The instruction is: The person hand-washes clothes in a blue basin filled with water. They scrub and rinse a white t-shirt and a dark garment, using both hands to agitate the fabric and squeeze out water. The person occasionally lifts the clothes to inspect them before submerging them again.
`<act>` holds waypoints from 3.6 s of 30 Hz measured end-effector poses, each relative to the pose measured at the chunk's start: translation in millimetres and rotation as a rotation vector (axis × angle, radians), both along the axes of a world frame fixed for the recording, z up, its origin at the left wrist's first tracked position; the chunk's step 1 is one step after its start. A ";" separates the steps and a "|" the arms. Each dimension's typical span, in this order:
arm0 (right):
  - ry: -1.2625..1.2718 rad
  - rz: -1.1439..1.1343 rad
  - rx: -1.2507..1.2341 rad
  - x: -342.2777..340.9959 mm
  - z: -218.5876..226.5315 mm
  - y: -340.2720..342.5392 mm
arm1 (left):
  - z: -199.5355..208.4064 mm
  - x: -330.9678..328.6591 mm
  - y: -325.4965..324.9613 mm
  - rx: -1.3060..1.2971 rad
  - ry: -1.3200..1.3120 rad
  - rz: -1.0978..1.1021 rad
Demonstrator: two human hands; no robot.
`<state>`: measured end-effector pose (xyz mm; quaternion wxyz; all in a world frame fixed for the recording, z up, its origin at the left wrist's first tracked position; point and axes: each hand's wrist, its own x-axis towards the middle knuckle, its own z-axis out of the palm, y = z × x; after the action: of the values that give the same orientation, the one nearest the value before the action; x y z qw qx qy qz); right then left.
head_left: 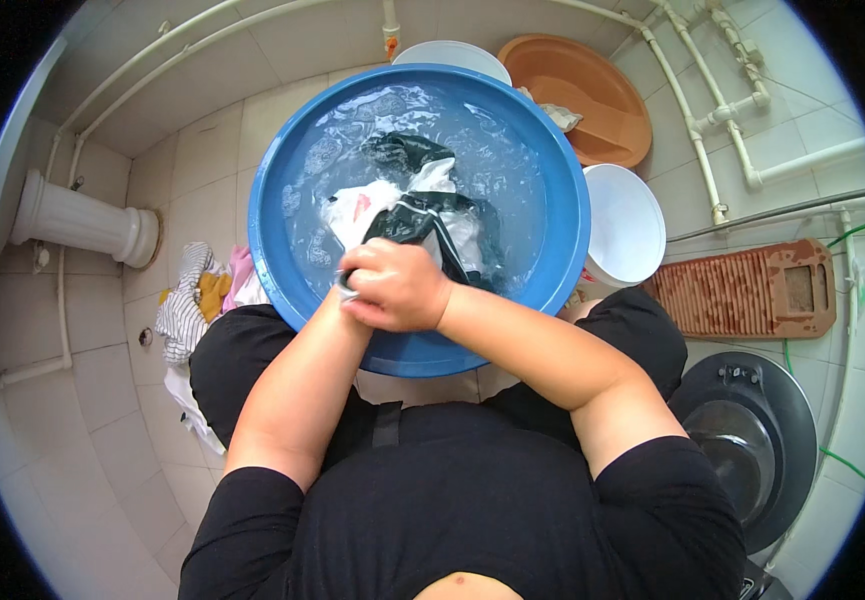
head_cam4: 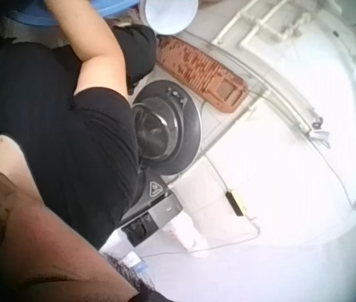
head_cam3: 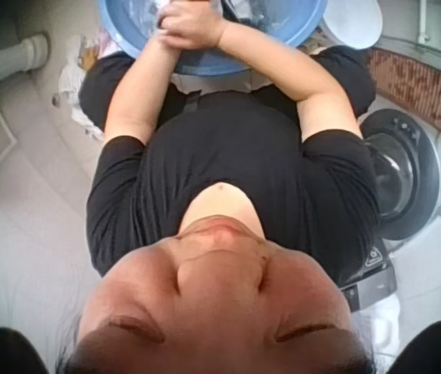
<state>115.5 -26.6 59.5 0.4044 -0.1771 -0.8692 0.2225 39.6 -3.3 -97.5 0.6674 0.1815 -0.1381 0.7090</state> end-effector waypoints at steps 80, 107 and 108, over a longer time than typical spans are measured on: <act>-0.592 -0.414 -0.736 84.3 -15.2 79.5 | -58.4 -113.9 129.0 -0.679 2.557 -0.095; 1.534 0.224 -1.489 54.2 -37.1 110.7 | 264.0 3.0 -21.6 -0.275 0.512 -0.109; 1.549 0.289 -1.482 55.9 2.1 92.8 | 258.6 -6.0 -26.0 -0.285 0.427 -0.136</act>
<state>171.5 66.2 61.6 0.6062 -0.0848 -0.0393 0.7898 33.6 -29.4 161.1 0.7462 0.2214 0.0954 0.6205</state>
